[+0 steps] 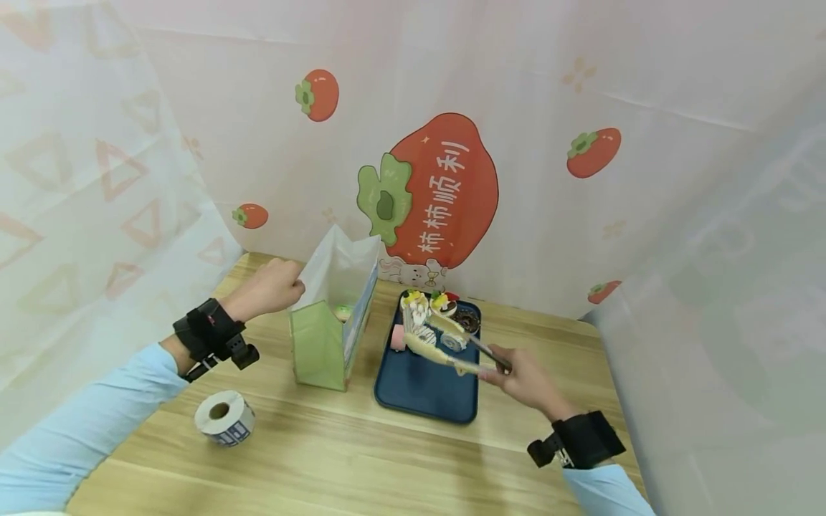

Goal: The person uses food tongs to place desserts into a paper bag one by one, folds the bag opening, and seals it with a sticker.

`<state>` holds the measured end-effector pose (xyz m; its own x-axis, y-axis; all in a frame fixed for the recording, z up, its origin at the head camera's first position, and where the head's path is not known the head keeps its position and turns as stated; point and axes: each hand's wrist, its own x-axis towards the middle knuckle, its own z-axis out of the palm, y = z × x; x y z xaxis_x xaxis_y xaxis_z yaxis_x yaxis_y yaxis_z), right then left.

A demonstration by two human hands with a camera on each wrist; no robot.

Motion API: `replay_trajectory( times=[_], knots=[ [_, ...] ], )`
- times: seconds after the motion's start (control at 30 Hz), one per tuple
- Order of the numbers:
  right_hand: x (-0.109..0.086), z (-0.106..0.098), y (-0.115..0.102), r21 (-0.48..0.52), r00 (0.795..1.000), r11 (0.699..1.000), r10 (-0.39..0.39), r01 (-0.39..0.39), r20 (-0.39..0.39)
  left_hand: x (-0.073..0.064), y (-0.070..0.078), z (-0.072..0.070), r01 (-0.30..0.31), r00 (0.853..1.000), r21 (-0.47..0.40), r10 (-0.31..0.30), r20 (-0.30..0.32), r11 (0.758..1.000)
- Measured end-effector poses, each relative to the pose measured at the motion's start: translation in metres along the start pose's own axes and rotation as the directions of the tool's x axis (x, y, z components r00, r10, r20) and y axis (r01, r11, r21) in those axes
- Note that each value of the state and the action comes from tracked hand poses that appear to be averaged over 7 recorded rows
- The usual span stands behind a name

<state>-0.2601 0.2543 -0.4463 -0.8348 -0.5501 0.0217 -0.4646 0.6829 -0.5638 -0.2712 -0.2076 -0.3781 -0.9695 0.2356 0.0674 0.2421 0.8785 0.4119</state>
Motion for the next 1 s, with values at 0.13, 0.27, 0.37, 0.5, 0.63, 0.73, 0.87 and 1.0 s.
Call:
replay_trajectory(
  times=[0.13, 0.27, 0.37, 0.5, 0.63, 0.73, 0.87, 1.0],
  knots=[
    [0.013, -0.037, -0.029, -0.030, 0.998, 0.999, -0.012, 0.010, -0.058, 0.000, 0.000, -0.001, 0.000, 1.000, -0.015, 0.000, 0.007, 1.000],
    [0.035, -0.065, -0.062, -0.048, 0.998, 0.997, -0.066, 0.065, -0.020, 0.001, 0.001, -0.001, 0.007, 1.000, -0.026, -0.007, 0.021, 1.000],
    [0.057, -0.081, -0.089, -0.058, 0.991, 0.989, -0.131, 0.133, 0.041, 0.001, 0.002, 0.000, 0.013, 0.999, -0.034, -0.012, 0.031, 0.999],
    [0.091, -0.096, -0.126, -0.143, 0.966, 0.959, -0.228, 0.245, 0.121, 0.000, 0.001, 0.000, 0.026, 0.999, -0.045, -0.025, 0.036, 0.999],
    [0.123, -0.109, -0.164, -0.306, 0.950, 0.909, -0.224, 0.284, 0.217, 0.000, 0.002, 0.001, 0.029, 0.999, -0.049, -0.027, 0.030, 0.998],
    [0.144, -0.114, -0.193, -0.436, 0.946, 0.868, -0.104, 0.238, 0.308, 0.000, 0.003, 0.002, 0.020, 0.999, -0.054, -0.018, 0.028, 0.998],
    [0.172, -0.108, -0.231, -0.588, 0.917, 0.782, 0.055, 0.207, 0.396, -0.001, 0.003, 0.003, 0.017, 1.000, -0.064, -0.016, 0.023, 0.998],
    [0.195, -0.088, -0.258, -0.682, 0.898, 0.703, 0.143, 0.204, 0.417, -0.004, 0.002, 0.004, 0.022, 1.000, -0.062, -0.021, 0.012, 0.998]
  ],
)
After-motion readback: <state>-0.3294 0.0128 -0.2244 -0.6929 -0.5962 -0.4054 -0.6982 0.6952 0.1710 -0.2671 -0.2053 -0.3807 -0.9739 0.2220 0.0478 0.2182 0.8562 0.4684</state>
